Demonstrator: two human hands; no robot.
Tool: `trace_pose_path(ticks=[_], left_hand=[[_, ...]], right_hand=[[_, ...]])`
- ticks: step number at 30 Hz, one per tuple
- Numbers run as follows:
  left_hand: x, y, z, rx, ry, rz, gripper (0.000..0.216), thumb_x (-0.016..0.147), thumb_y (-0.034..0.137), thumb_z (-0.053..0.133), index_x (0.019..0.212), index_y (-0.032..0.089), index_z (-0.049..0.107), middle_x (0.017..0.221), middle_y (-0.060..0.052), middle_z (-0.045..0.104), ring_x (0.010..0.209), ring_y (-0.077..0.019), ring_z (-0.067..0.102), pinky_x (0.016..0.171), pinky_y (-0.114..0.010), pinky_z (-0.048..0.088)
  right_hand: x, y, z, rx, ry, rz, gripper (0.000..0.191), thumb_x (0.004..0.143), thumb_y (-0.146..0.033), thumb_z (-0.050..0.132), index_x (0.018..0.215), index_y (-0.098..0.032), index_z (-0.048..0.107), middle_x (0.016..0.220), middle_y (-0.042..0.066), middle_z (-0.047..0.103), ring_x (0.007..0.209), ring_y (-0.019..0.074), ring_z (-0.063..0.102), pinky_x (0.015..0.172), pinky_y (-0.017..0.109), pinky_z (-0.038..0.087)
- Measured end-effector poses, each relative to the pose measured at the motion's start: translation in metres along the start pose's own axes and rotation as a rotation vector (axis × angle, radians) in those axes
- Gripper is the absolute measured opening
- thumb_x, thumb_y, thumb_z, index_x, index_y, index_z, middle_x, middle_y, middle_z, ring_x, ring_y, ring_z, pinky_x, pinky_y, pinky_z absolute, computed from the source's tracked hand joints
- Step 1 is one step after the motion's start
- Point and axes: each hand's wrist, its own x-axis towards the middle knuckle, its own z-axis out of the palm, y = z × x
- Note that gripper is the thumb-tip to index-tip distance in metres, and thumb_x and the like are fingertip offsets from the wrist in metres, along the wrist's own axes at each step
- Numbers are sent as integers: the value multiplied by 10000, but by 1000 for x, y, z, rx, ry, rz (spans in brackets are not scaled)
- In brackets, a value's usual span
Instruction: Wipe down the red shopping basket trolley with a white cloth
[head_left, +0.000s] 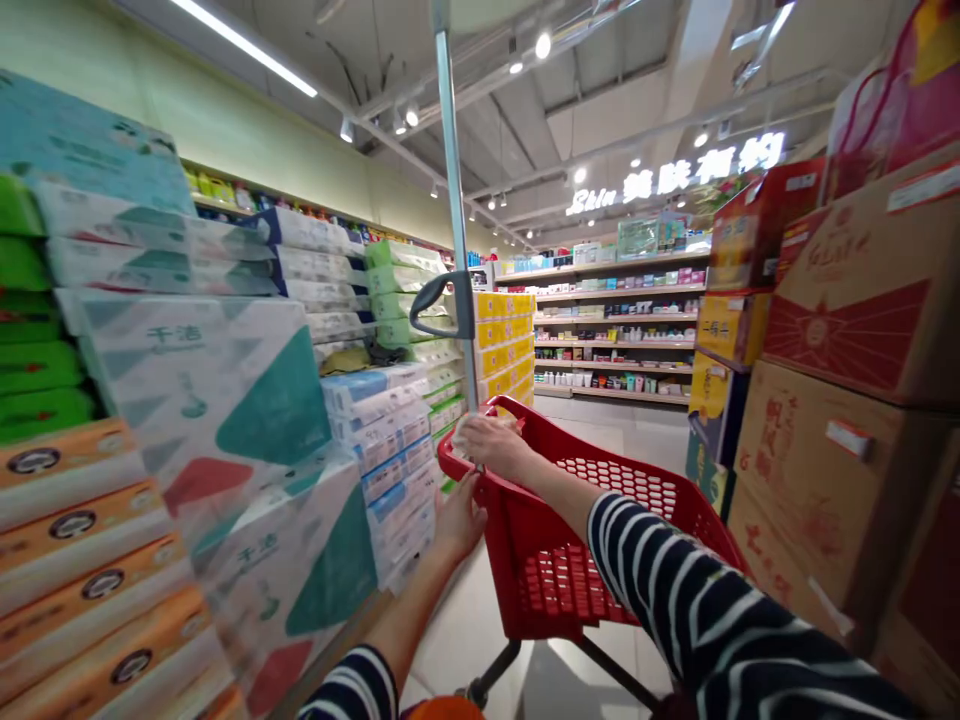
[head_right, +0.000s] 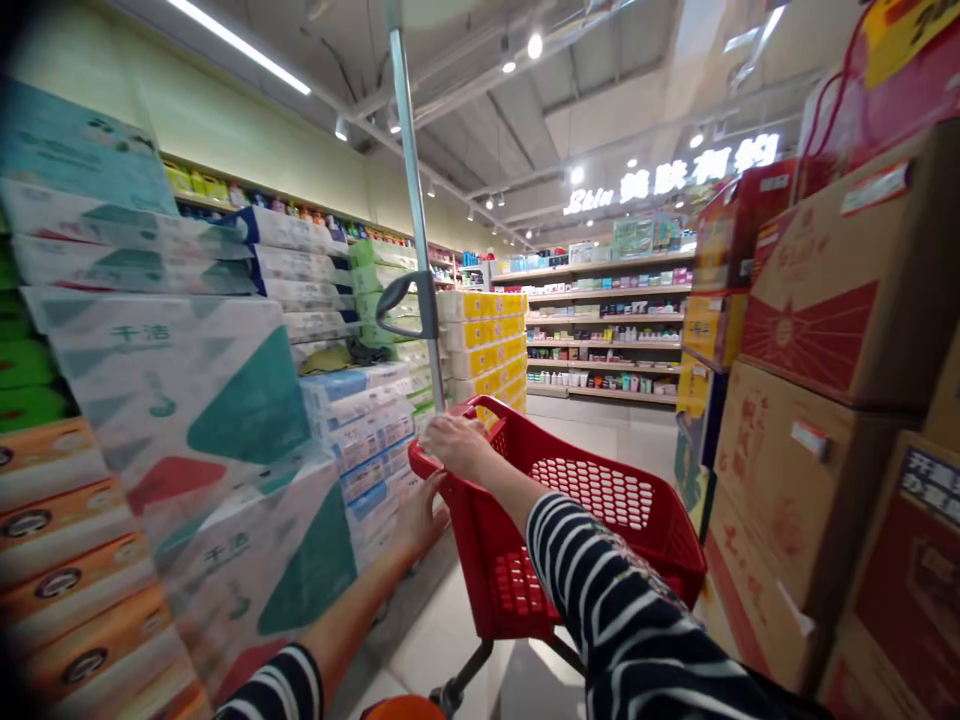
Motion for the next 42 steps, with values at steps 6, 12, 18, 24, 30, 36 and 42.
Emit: trace_pose_path(ticks=[6, 12, 18, 24, 30, 36, 42], left_hand=[[0, 22, 6, -1173, -30, -371, 264, 741, 246, 504, 983, 168, 573, 663, -2, 614, 579, -127, 577, 660, -284, 502], [13, 52, -28, -1524, -34, -486, 230, 812, 218, 429, 977, 163, 580, 746, -17, 649, 634, -109, 609, 644, -245, 505], [30, 43, -62, -940, 71, -271, 343, 804, 342, 463, 1096, 201, 574, 1117, -58, 625, 1093, -219, 553, 924, -413, 430], [16, -7, -26, -72, 226, -88, 530, 711, 167, 531, 1236, 116, 481, 1370, -149, 426, 1313, -245, 326, 1094, -412, 240], [-13, -31, 6, 263, 27, -154, 653, 737, 203, 512, 1359, 140, 325, 1470, -154, 249, 1362, -282, 206, 1075, -525, 205], [-18, -26, 9, 357, -117, -219, 732, 718, 215, 497, 1398, 120, 242, 1492, -164, 168, 1381, -288, 124, 1093, -541, 137], [-8, -22, -1, 379, -24, -117, 754, 734, 265, 481, 1413, 105, 194, 1504, -158, 123, 1391, -282, 63, 1105, -564, 96]], right_hand=[[-37, -45, 43, 200, 360, 503, 454, 791, -29, 342, 1143, -172, 591, 1105, 66, 627, 987, 160, 599, 873, 304, 502], [-41, -39, 18, 78, 130, 236, 581, 722, -266, 616, 1277, -159, 484, 1393, 135, 393, 1282, 284, 353, 1044, 482, 322], [41, -4, -41, -108, 212, 40, 302, 877, -141, 449, 1140, -171, 593, 1291, 83, 519, 1276, 214, 373, 1070, 417, 308], [63, 24, -47, -186, 165, -14, 345, 891, -94, 423, 1187, -208, 559, 1293, 42, 525, 1327, 211, 304, 1112, 499, 210], [-40, -5, 49, -206, -67, -83, 299, 863, -95, 469, 1126, -126, 610, 1190, 114, 598, 1230, 254, 446, 1023, 438, 394], [-44, -9, 69, -108, 80, 16, 367, 847, -100, 446, 1161, -210, 600, 1248, 88, 562, 1240, 239, 438, 1010, 434, 410], [-47, -3, 87, -72, 327, 207, 447, 866, -146, 339, 1273, -223, 507, 1322, 85, 493, 1287, 240, 375, 1042, 453, 376]])
